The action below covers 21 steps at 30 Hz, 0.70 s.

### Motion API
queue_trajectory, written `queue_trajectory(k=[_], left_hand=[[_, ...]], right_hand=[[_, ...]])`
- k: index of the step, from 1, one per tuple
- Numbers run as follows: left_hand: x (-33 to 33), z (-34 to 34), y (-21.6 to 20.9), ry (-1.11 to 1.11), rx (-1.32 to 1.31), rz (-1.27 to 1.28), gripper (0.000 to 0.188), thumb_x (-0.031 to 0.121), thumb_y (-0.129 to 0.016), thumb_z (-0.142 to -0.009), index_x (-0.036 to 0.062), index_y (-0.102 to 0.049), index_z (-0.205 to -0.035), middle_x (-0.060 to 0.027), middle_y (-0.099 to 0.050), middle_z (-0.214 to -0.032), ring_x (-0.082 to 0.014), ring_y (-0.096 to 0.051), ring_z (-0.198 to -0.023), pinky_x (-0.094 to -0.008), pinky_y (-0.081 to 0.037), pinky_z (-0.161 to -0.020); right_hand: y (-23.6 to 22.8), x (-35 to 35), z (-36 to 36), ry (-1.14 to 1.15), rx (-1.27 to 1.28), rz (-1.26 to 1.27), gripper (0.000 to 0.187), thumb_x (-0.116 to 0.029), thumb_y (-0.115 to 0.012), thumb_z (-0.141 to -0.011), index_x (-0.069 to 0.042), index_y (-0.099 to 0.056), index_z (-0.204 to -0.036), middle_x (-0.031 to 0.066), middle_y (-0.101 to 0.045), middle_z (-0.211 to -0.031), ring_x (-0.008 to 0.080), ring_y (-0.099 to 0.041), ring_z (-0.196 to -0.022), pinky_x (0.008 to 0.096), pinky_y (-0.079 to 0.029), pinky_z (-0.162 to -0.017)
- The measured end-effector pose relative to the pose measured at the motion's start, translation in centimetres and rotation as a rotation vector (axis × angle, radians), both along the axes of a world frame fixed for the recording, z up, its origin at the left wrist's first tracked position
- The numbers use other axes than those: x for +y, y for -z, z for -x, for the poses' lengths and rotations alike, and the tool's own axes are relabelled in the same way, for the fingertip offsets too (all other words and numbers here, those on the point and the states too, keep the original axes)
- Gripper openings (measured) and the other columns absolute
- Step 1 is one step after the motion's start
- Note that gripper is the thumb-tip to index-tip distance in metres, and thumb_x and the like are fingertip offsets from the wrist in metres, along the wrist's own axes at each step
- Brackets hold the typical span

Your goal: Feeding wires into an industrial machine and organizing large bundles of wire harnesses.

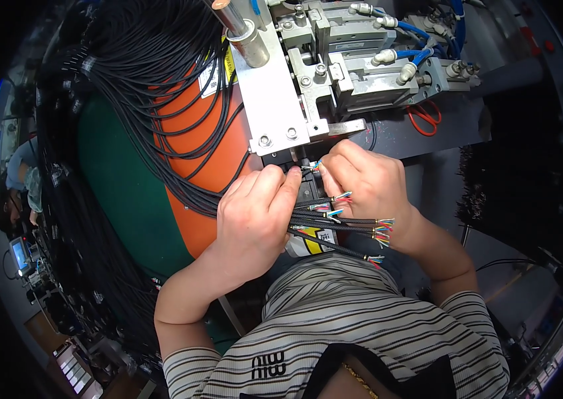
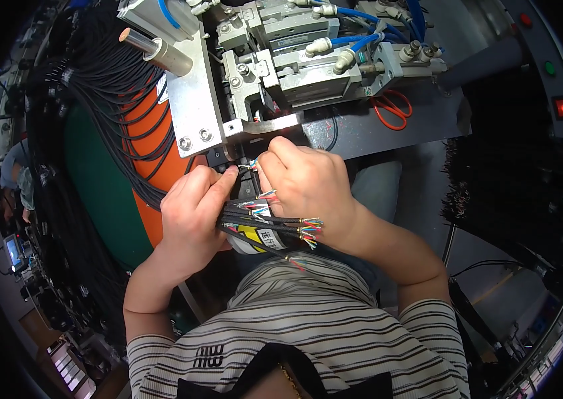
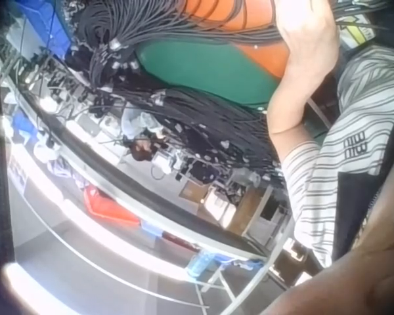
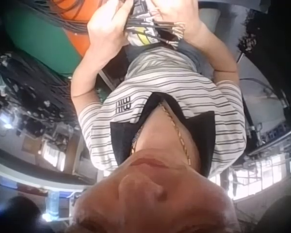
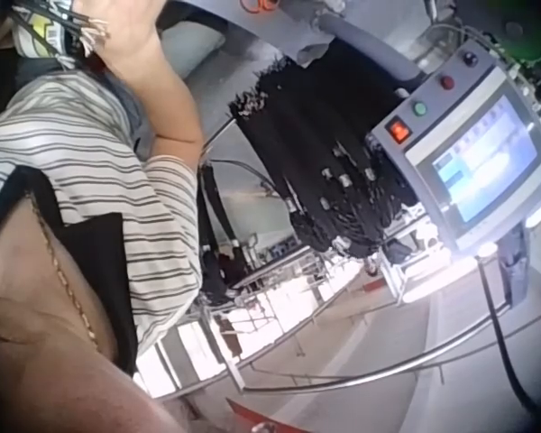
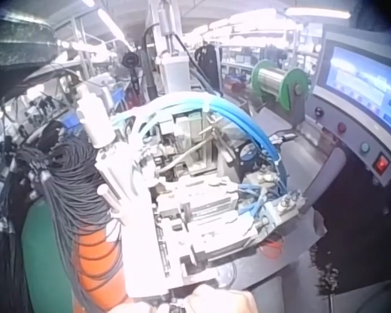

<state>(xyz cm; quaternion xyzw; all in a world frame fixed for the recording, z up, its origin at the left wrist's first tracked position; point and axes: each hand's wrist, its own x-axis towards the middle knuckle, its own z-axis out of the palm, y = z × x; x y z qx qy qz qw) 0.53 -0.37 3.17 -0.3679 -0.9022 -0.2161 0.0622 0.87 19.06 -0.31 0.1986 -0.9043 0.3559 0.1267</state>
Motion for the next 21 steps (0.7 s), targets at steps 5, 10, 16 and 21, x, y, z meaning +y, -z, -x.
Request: queue_trajectory(k=[5, 10, 16, 21], left_hand=[[0.1, 0.1, -0.3, -0.007, -0.048, 0.013, 0.046, 0.005, -0.066, -0.065, -0.0022, -0.066, -0.111, -0.0083, -0.049, -0.081, -0.0232, -0.055, -0.07, -0.0353, -0.046, -0.063], [0.1, 0.3, -0.4, 0.074, -0.017, 0.085, 0.044, 0.007, -0.066, -0.07, -0.0005, -0.066, -0.113, -0.0072, -0.05, -0.083, -0.0215, -0.054, -0.071, -0.0339, -0.045, -0.062], [0.5, 0.8, -0.7, 0.119, 0.039, 0.154, 0.038, 0.007, -0.062, -0.076, -0.0005, -0.066, -0.113, -0.0064, -0.052, -0.087, -0.0202, -0.054, -0.073, -0.0324, -0.045, -0.063], [0.4, 0.7, -0.8, 0.107, 0.019, 0.155, 0.038, 0.007, -0.062, -0.075, 0.0001, -0.066, -0.113, -0.0075, -0.053, -0.088, -0.0215, -0.055, -0.075, -0.0338, -0.045, -0.065]], right_hand=[[0.3, 0.0, -0.1, 0.006, 0.012, -0.001, 0.007, -0.004, -0.07, -0.077, -0.003, -0.064, -0.08, 0.0068, -0.061, -0.079, 0.0242, -0.064, -0.061, 0.0341, -0.05, -0.052], [-1.1, 0.4, 0.5, -0.055, -0.022, -0.146, 0.006, -0.004, -0.07, -0.077, -0.003, -0.064, -0.08, 0.0072, -0.062, -0.08, 0.0243, -0.064, -0.062, 0.0343, -0.05, -0.052], [0.1, 0.7, 0.7, -0.082, -0.027, -0.066, 0.007, -0.007, -0.069, -0.079, -0.004, -0.063, -0.079, 0.0097, -0.061, -0.079, 0.0279, -0.063, -0.06, 0.0362, -0.049, -0.051], [0.5, 0.4, 0.6, -0.031, -0.028, 0.095, 0.006, -0.004, -0.069, -0.081, -0.001, -0.064, -0.082, 0.0113, -0.065, -0.08, 0.0296, -0.063, -0.06, 0.0363, -0.05, -0.052]])
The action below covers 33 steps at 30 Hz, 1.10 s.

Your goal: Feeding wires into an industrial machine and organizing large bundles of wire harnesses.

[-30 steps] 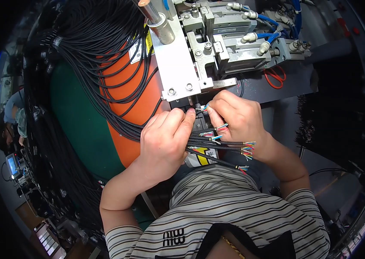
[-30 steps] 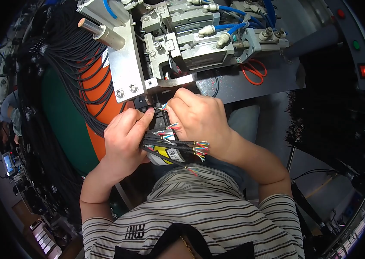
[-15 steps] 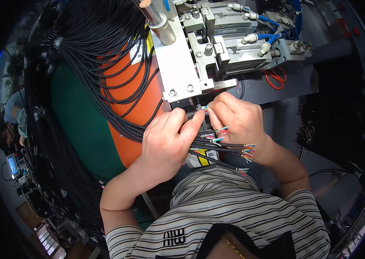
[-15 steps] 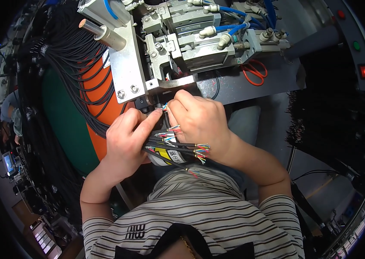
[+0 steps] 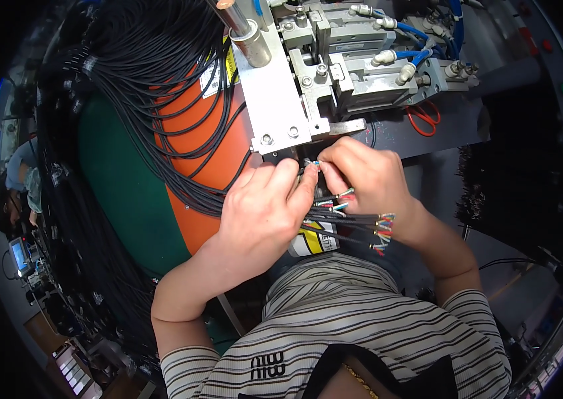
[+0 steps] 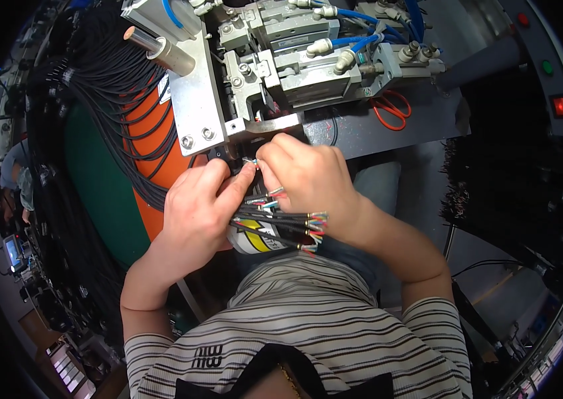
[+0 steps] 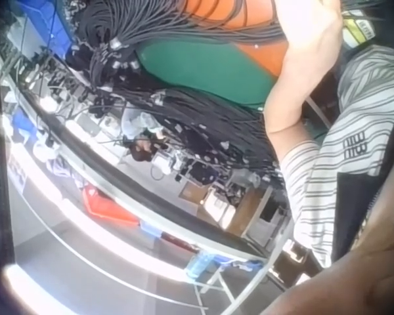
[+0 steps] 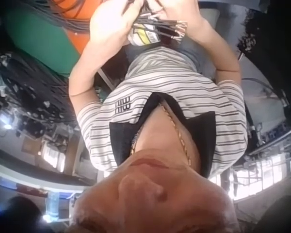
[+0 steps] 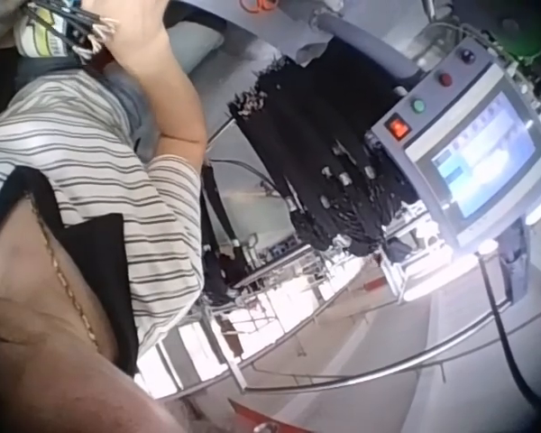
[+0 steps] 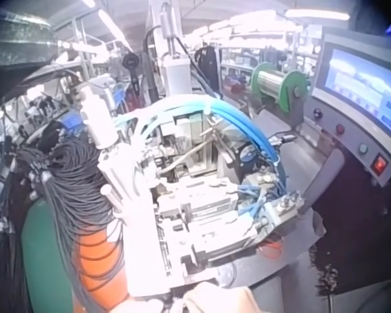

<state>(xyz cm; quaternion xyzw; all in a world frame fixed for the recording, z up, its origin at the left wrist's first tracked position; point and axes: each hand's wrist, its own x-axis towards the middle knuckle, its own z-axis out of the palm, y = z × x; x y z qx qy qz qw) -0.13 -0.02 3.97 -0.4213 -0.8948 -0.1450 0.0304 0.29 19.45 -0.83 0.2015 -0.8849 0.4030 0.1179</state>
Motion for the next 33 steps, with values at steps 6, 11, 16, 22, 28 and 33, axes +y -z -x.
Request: queue_trajectory(k=[6, 11, 16, 22, 28, 33], left_hand=[[-1.5, 0.2, 0.6, -0.065, -0.061, -0.126, 0.037, 0.005, -0.063, -0.072, 0.0, -0.067, -0.109, -0.0093, -0.057, -0.093, -0.0238, -0.057, -0.083, -0.0336, -0.046, -0.069], [-3.3, -0.8, 1.5, -0.143, 0.106, -0.13, 0.041, 0.0, -0.065, -0.066, -0.0009, -0.068, -0.107, -0.0092, -0.059, -0.097, -0.0247, -0.058, -0.084, -0.035, -0.045, -0.071], [-2.5, -0.8, 1.1, -0.149, 0.022, -0.155, 0.038, 0.001, -0.069, -0.071, -0.0012, -0.067, -0.109, -0.0098, -0.061, -0.094, -0.0249, -0.06, -0.078, -0.0352, -0.046, -0.067], [-1.4, 0.0, 1.1, -0.07, -0.207, -0.448, 0.032, 0.01, -0.076, -0.079, -0.0015, -0.065, -0.106, -0.0106, -0.064, -0.079, -0.0267, -0.061, -0.059, -0.0357, -0.047, -0.052], [-0.9, -0.4, 1.3, 0.011, -0.009, -0.328, 0.032, 0.006, -0.069, -0.075, -0.0039, -0.067, -0.105, -0.0095, -0.064, -0.082, -0.0214, -0.06, -0.061, -0.0323, -0.044, -0.053], [-0.3, -0.1, 2.3, 0.044, 0.118, -0.287, 0.036, 0.008, -0.065, -0.072, -0.0048, -0.067, -0.106, -0.0088, -0.063, -0.082, -0.0181, -0.058, -0.06, -0.0309, -0.041, -0.052]], right_hand=[[-0.2, 0.4, 0.8, -0.036, -0.27, 0.14, 0.004, -0.002, -0.066, -0.084, 0.001, -0.064, -0.084, 0.0085, -0.062, -0.067, 0.0151, -0.058, -0.051, 0.0282, -0.044, -0.047], [0.1, 0.3, 0.1, 0.02, -0.238, 0.166, 0.007, -0.001, -0.067, -0.085, 0.002, -0.066, -0.091, 0.006, -0.063, -0.071, 0.0073, -0.053, -0.049, 0.0237, -0.039, -0.046], [-1.5, 0.1, -1.1, -0.125, -0.44, 0.534, 0.024, 0.004, -0.069, -0.083, 0.003, -0.067, -0.106, 0.0053, -0.066, -0.093, 0.0033, -0.053, -0.057, 0.0198, -0.039, -0.049], [-0.8, -0.4, -1.2, -0.189, -0.435, 0.741, 0.02, 0.001, -0.064, -0.089, 0.004, -0.065, -0.109, 0.0068, -0.065, -0.09, 0.0066, -0.057, -0.059, 0.0202, -0.043, -0.052], [-0.6, 2.0, 0.7, -0.323, -1.173, 1.108, 0.012, -0.005, -0.061, -0.094, 0.003, -0.064, -0.102, 0.0055, -0.063, -0.083, 0.005, -0.053, -0.055, 0.0186, -0.039, -0.049], [-0.2, 0.7, 0.0, -0.251, -0.906, 0.882, 0.016, -0.001, -0.061, -0.091, 0.002, -0.061, -0.107, 0.0035, -0.062, -0.087, 0.003, -0.055, -0.067, 0.0168, -0.04, -0.055]])
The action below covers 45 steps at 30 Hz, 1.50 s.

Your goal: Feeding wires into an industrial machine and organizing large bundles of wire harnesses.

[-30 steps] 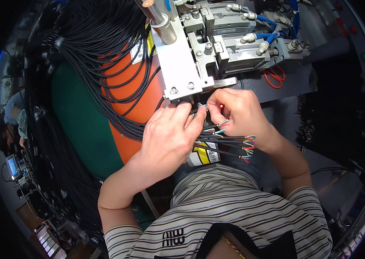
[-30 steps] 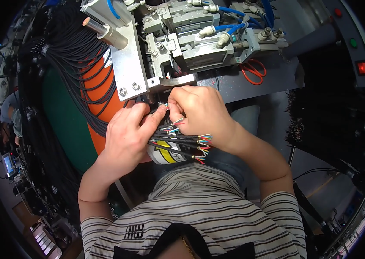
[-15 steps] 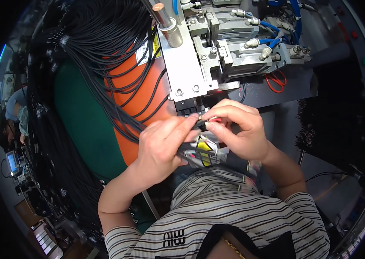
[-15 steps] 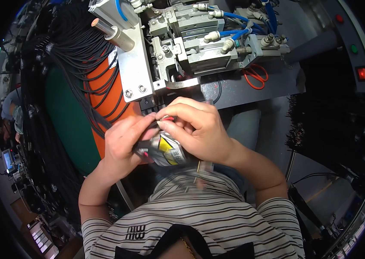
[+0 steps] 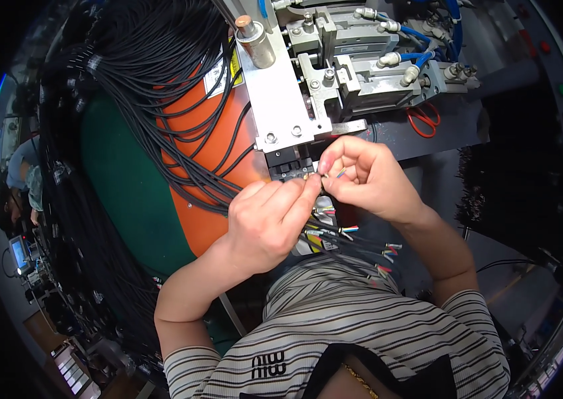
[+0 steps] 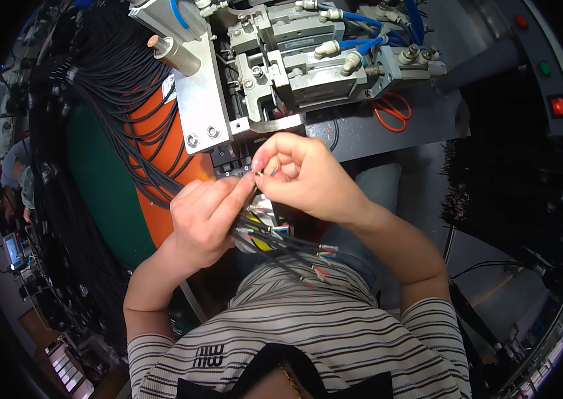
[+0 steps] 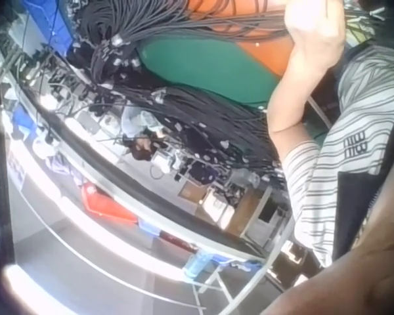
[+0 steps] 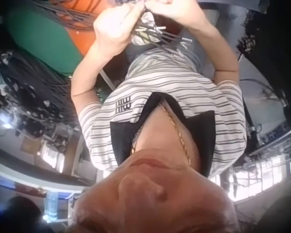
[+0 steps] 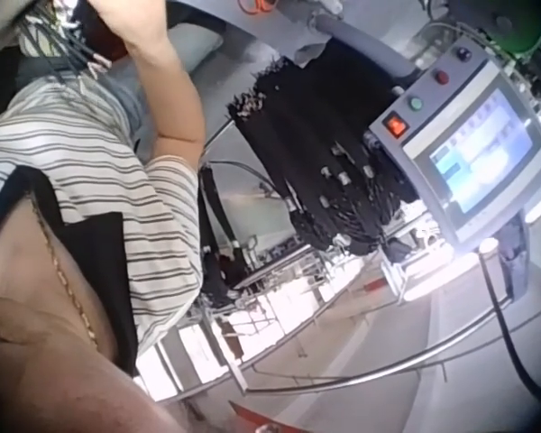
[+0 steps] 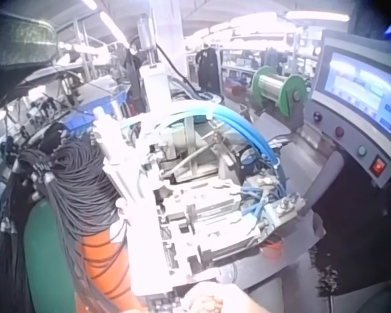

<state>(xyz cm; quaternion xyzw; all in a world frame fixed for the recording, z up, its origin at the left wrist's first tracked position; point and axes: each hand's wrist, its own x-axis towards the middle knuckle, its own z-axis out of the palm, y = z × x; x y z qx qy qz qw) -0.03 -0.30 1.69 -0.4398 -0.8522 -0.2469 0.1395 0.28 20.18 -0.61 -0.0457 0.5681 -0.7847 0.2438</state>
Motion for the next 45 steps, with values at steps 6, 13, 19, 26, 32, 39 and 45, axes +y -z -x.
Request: queue_trajectory(k=[6, 13, 19, 26, 32, 39, 45], left_hand=[[0.0, 0.1, -1.0, -0.051, -0.176, -0.068, 0.027, 0.009, -0.072, -0.074, -0.0027, -0.065, -0.097, -0.0089, -0.061, -0.074, -0.0218, -0.057, -0.055, -0.0331, -0.042, -0.049], [0.4, 0.0, -0.5, -0.084, -0.28, -0.283, 0.017, 0.0, -0.072, -0.077, -0.0007, -0.06, -0.089, -0.01, -0.057, -0.066, -0.0241, -0.056, -0.053, -0.0334, -0.043, -0.048], [0.3, 0.1, -0.6, -0.062, -0.283, -0.228, 0.018, 0.0, -0.072, -0.076, 0.0, -0.06, -0.09, -0.0098, -0.057, -0.067, -0.0246, -0.057, -0.053, -0.0335, -0.044, -0.048], [0.4, 0.3, -0.4, -0.038, -0.325, -0.232, 0.017, -0.002, -0.071, -0.077, 0.0, -0.06, -0.089, -0.0099, -0.056, -0.065, -0.0247, -0.055, -0.052, -0.034, -0.043, -0.048], [0.0, 0.4, -0.4, 0.004, -0.336, -0.09, 0.023, 0.003, -0.072, -0.07, 0.0023, -0.061, -0.091, -0.0069, -0.057, -0.07, -0.0253, -0.057, -0.055, -0.0358, -0.043, -0.05], [0.2, -0.4, -1.0, -0.078, -0.167, 0.067, 0.039, 0.001, -0.07, -0.06, 0.0003, -0.064, -0.098, -0.0047, -0.055, -0.074, -0.0235, -0.057, -0.059, -0.0346, -0.044, -0.053], [-0.2, -0.3, -0.6, -0.128, -0.171, 0.038, 0.056, 0.002, -0.068, -0.057, -0.0039, -0.064, -0.113, -0.0076, -0.055, -0.084, -0.0229, -0.059, -0.07, -0.0358, -0.047, -0.058]], right_hand=[[-0.3, -1.9, -2.1, 0.219, 0.196, 0.111, 0.031, 0.004, -0.061, -0.09, 0.006, -0.057, -0.12, 0.0065, -0.06, -0.096, 0.0093, -0.063, -0.082, 0.0235, -0.051, -0.068], [-0.2, -2.4, -2.6, 0.391, 0.845, -0.412, 0.036, 0.003, -0.058, -0.091, 0.006, -0.056, -0.127, 0.0114, -0.059, -0.099, 0.0152, -0.064, -0.081, 0.0264, -0.052, -0.071], [-0.7, -0.5, -0.9, 0.135, -0.027, 0.144, 0.016, 0.0, -0.057, -0.096, 0.006, -0.066, -0.106, 0.0105, -0.067, -0.092, 0.0113, -0.064, -0.068, 0.0225, -0.05, -0.061], [-0.6, 0.5, -0.2, 0.069, 0.086, 0.028, 0.013, 0.002, -0.059, -0.094, 0.005, -0.068, -0.103, 0.0094, -0.066, -0.089, 0.0104, -0.063, -0.064, 0.0201, -0.049, -0.056], [-0.7, 1.0, 0.5, 0.032, 0.26, -0.101, 0.009, 0.001, -0.064, -0.09, 0.004, -0.068, -0.097, 0.0078, -0.065, -0.083, 0.0095, -0.063, -0.062, 0.0199, -0.046, -0.053], [-2.3, -0.1, 0.2, 0.1, 1.009, -0.988, 0.006, -0.005, -0.068, -0.079, -0.001, -0.063, -0.078, 0.0074, -0.058, -0.07, 0.0224, -0.059, -0.053, 0.0322, -0.045, -0.048], [-0.9, -0.1, 0.5, 0.098, 0.912, -0.93, 0.014, -0.014, -0.066, -0.081, -0.003, -0.061, -0.073, 0.0089, -0.058, -0.07, 0.031, -0.06, -0.057, 0.0412, -0.049, -0.051]])
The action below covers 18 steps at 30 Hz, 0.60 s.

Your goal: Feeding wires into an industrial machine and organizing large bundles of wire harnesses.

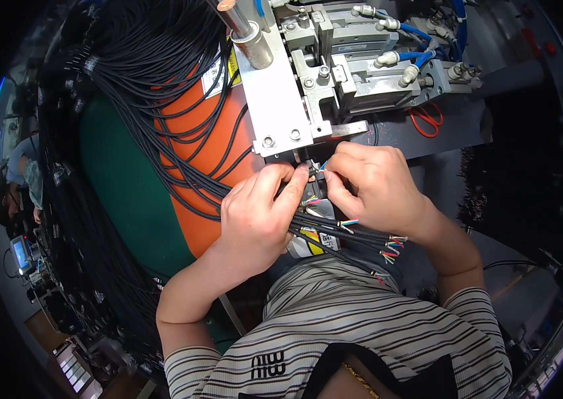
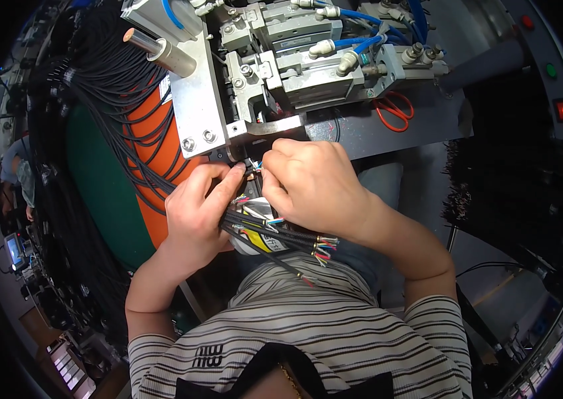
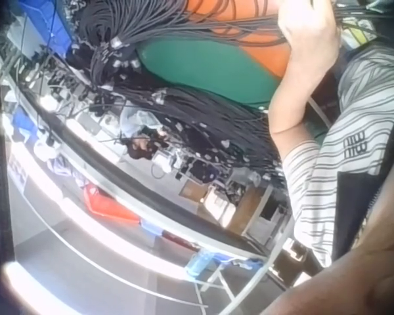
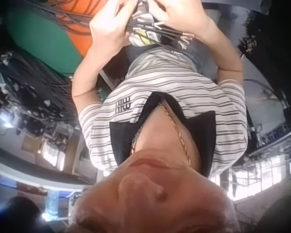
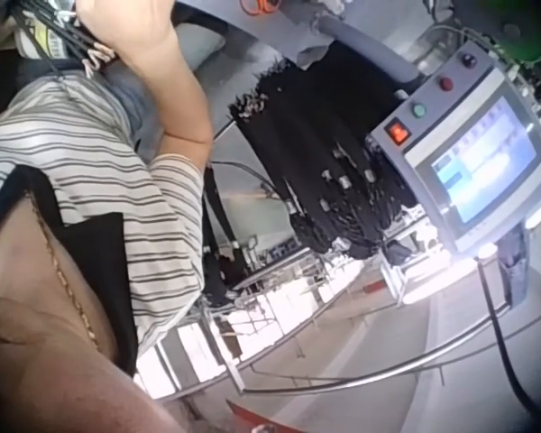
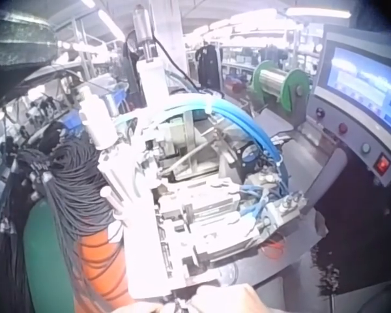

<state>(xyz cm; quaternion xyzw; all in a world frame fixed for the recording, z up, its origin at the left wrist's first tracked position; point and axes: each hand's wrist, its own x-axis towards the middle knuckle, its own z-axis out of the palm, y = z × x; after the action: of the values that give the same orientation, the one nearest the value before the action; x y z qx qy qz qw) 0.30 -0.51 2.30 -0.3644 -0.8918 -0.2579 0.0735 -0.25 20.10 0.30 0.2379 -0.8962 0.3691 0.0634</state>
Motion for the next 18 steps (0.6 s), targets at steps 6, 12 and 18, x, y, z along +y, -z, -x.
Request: queue_trajectory(k=[6, 12, 18], left_hand=[[0.2, 0.0, -0.4, 0.004, -0.053, 0.03, 0.049, -0.001, -0.066, -0.064, -0.0035, -0.065, -0.113, -0.0084, -0.054, -0.087, -0.0228, -0.058, -0.072, -0.0355, -0.048, -0.06], [0.1, 0.2, -0.8, 0.065, -0.062, 0.097, 0.057, 0.008, -0.073, -0.058, -0.0004, -0.066, -0.114, -0.0086, -0.052, -0.084, -0.0244, -0.056, -0.071, -0.0355, -0.048, -0.06], [0.7, 0.3, -1.5, 0.09, -0.034, 0.192, 0.054, 0.009, -0.07, -0.063, -0.0011, -0.065, -0.116, -0.0097, -0.052, -0.086, -0.0253, -0.056, -0.075, -0.036, -0.048, -0.064]], right_hand=[[0.7, -0.2, 0.0, 0.033, -0.004, 0.102, 0.011, -0.012, -0.065, -0.082, -0.003, -0.062, -0.075, 0.0097, -0.058, -0.071, 0.0318, -0.06, -0.058, 0.0412, -0.049, -0.051], [0.4, -0.6, -0.4, 0.061, 0.032, 0.026, 0.012, -0.011, -0.064, -0.083, -0.004, -0.06, -0.074, 0.0094, -0.058, -0.071, 0.0298, -0.061, -0.057, 0.0392, -0.048, -0.049], [-0.4, -0.6, -0.5, 0.033, 0.088, -0.117, 0.015, -0.012, -0.065, -0.083, -0.005, -0.058, -0.071, 0.0081, -0.057, -0.071, 0.0274, -0.061, -0.055, 0.0378, -0.047, -0.047]])
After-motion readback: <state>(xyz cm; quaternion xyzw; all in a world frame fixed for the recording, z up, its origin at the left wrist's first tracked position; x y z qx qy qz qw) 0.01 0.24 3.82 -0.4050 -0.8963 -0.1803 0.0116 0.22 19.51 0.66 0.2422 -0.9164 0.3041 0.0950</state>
